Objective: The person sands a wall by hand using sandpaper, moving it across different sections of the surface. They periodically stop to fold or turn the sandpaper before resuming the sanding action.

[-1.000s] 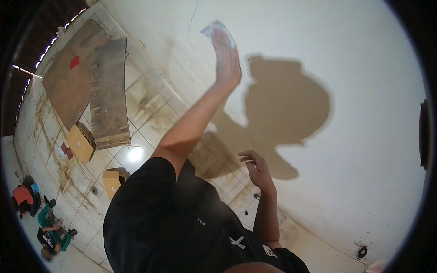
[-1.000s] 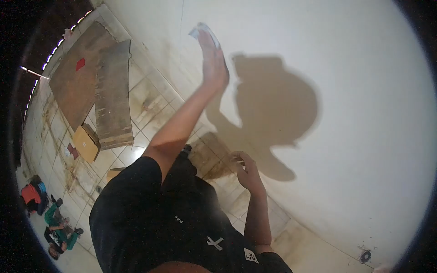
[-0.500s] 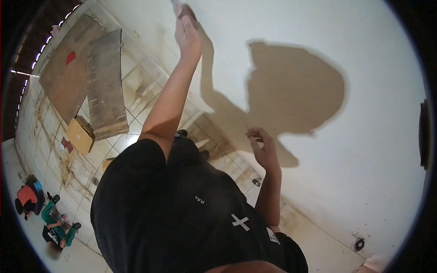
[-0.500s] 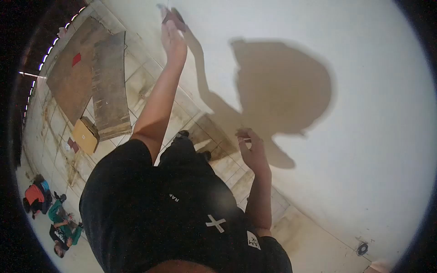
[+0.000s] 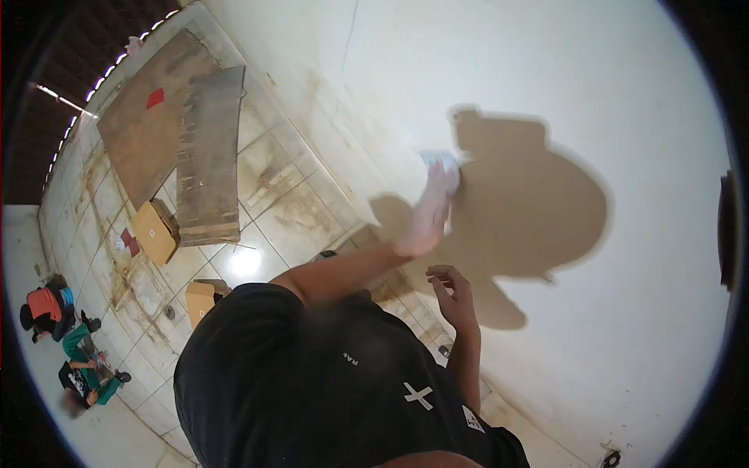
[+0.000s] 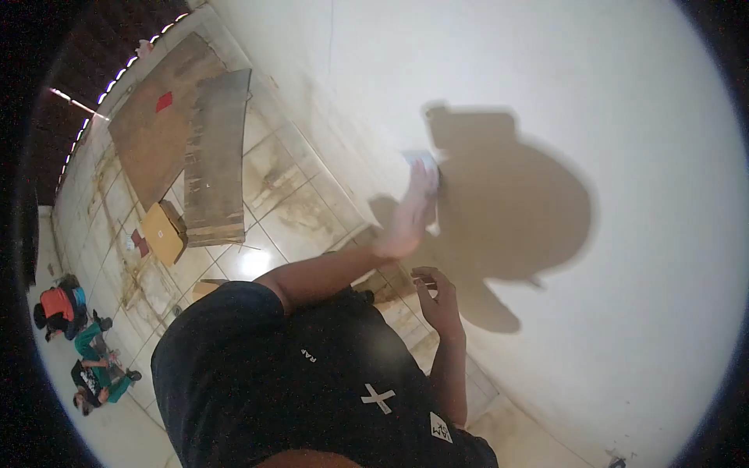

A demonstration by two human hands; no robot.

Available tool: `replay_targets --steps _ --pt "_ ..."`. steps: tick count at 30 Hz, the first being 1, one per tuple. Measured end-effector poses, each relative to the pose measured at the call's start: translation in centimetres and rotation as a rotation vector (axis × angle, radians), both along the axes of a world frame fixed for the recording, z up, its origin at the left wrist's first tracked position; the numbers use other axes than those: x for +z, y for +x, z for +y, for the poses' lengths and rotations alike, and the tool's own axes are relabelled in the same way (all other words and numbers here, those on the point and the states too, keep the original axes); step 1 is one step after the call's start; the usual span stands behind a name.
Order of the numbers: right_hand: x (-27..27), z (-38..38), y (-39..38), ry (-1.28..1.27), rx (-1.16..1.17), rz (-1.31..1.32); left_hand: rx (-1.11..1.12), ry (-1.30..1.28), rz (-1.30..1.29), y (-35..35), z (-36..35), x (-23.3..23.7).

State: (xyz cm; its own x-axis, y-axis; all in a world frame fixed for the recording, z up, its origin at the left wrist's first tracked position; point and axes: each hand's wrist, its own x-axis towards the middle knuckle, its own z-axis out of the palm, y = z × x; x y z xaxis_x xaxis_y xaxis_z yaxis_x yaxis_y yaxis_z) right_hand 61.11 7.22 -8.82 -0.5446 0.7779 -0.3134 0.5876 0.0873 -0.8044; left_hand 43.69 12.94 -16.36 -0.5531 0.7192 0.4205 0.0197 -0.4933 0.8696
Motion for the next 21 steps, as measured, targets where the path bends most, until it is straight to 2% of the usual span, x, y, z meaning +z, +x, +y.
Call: replay_targets --steps 2,3,4,6,7,9,10,12,14,16,18,21 --pt "0.7 0.5 -0.8 0.023 0.026 -0.008 -0.210 -0.022 -0.063 1.8 -2.9 -2.1" --pt "1.1 0.8 -1.2 0.031 0.029 0.002 -0.279 -0.079 0.004 1.8 -4.5 -3.7" --pt "1.1 1.1 -1.5 0.036 0.038 0.012 -0.518 -0.282 -0.073 1.6 -5.6 -7.1" --pt "-1.4 2.0 -0.2 0.253 0.140 -0.042 -0.687 -0.384 -0.101 -2.2 -5.3 -10.3" --pt "-1.5 4.0 -2.2 0.244 0.134 0.009 -0.636 -0.288 -0.044 -4.7 -4.7 -10.7" --pt "0.8 1.9 -2.0 0.104 0.070 0.011 -0.559 -0.271 -0.149 -6.7 -8.1 -9.2" --pt "0.6 1.9 -2.3 0.105 0.075 0.022 -0.493 -0.302 -0.253 -9.5 -8.3 -4.8" --pt "0.7 1.6 -2.3 0.100 0.068 0.026 -0.409 -0.354 -0.287 -14.2 -8.1 -3.9" --pt "1.0 1.4 -2.8 0.079 0.064 0.028 -0.280 -0.412 -0.188 -17.4 -7.7 -5.4" --pt "1.3 1.0 -2.6 0.113 0.048 0.043 -0.091 -0.387 -0.122 -18.5 -5.6 -4.2" --pt "1.4 0.5 -1.9 0.123 0.042 0.034 0.094 -0.264 -0.047 -18.9 -2.5 -0.3" --pt "1.0 0.6 -2.4 0.148 0.053 0.058 0.230 -0.170 -0.066 -18.8 2.4 3.6"
